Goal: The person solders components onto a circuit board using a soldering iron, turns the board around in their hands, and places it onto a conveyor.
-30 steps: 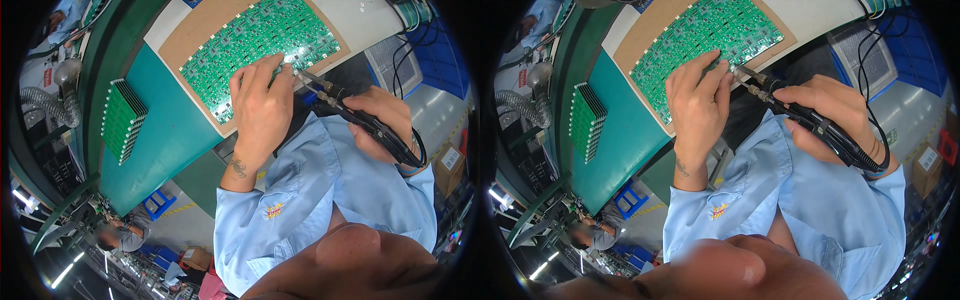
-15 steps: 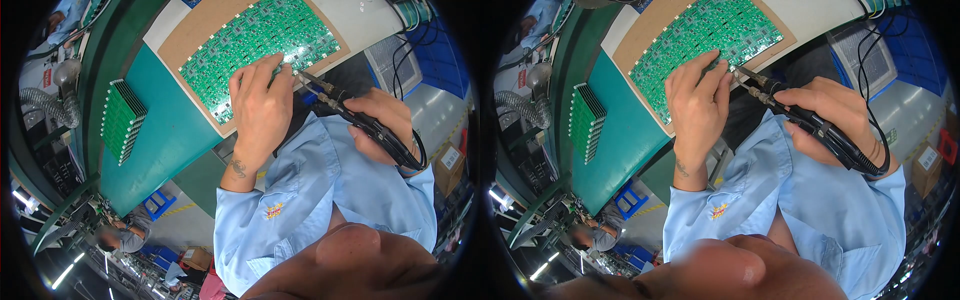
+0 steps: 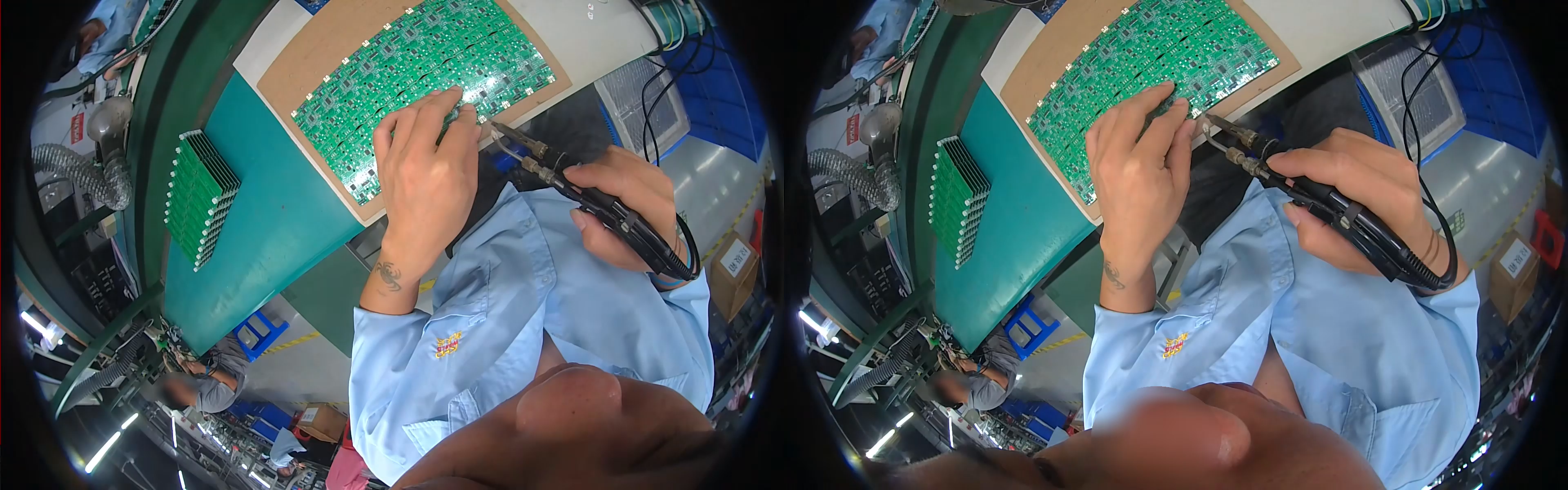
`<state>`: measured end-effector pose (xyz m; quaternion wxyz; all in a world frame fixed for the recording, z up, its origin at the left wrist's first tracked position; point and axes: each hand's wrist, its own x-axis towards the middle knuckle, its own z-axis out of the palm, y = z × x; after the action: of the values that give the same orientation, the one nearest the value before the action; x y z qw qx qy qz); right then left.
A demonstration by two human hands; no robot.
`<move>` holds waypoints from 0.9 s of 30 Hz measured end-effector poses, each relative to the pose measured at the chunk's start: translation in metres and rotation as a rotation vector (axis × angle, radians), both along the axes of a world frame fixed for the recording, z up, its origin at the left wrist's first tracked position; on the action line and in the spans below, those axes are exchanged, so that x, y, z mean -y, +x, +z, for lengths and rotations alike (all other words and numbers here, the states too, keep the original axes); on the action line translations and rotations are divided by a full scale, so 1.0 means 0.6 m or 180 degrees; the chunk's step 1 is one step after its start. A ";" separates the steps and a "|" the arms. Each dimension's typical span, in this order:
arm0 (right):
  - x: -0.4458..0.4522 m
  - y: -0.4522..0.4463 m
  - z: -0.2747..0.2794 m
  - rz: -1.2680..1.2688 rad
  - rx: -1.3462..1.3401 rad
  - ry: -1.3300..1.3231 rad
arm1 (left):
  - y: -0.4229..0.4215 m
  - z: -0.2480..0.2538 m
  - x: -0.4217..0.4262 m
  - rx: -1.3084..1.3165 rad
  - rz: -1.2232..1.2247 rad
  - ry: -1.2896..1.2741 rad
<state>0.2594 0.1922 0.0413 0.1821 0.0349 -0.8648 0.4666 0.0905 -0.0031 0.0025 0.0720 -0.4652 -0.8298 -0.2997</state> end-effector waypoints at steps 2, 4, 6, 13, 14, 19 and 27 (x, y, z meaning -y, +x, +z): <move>-0.004 0.002 0.002 0.0005 -0.0031 0.0023 | 0.001 0.001 0.000 0.0026 0.0008 -0.0012; -0.006 0.003 0.005 0.0004 -0.0046 0.0037 | 0.002 0.001 0.000 0.0041 0.0009 -0.0015; -0.008 0.004 0.006 -0.0053 -0.0017 0.0039 | 0.001 -0.001 -0.001 0.0024 0.0001 0.0024; -0.012 0.004 0.005 -0.0088 -0.0064 0.0068 | 0.003 -0.003 0.000 0.0019 0.0014 0.0049; -0.014 0.004 0.005 -0.0089 -0.0068 0.0072 | 0.003 -0.003 0.001 0.0015 0.0013 0.0054; -0.031 -0.001 0.006 -0.0247 0.0192 0.0017 | 0.004 -0.007 0.002 -0.0102 -0.0005 0.0010; -0.111 -0.093 -0.045 -0.1385 -0.0189 -0.0023 | 0.011 -0.004 0.004 -0.0133 0.0040 -0.0089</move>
<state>0.2034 0.2585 0.0145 0.3039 -0.1394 -0.8446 0.4181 0.0974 -0.0057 -0.0001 0.0847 -0.4671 -0.8351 -0.2779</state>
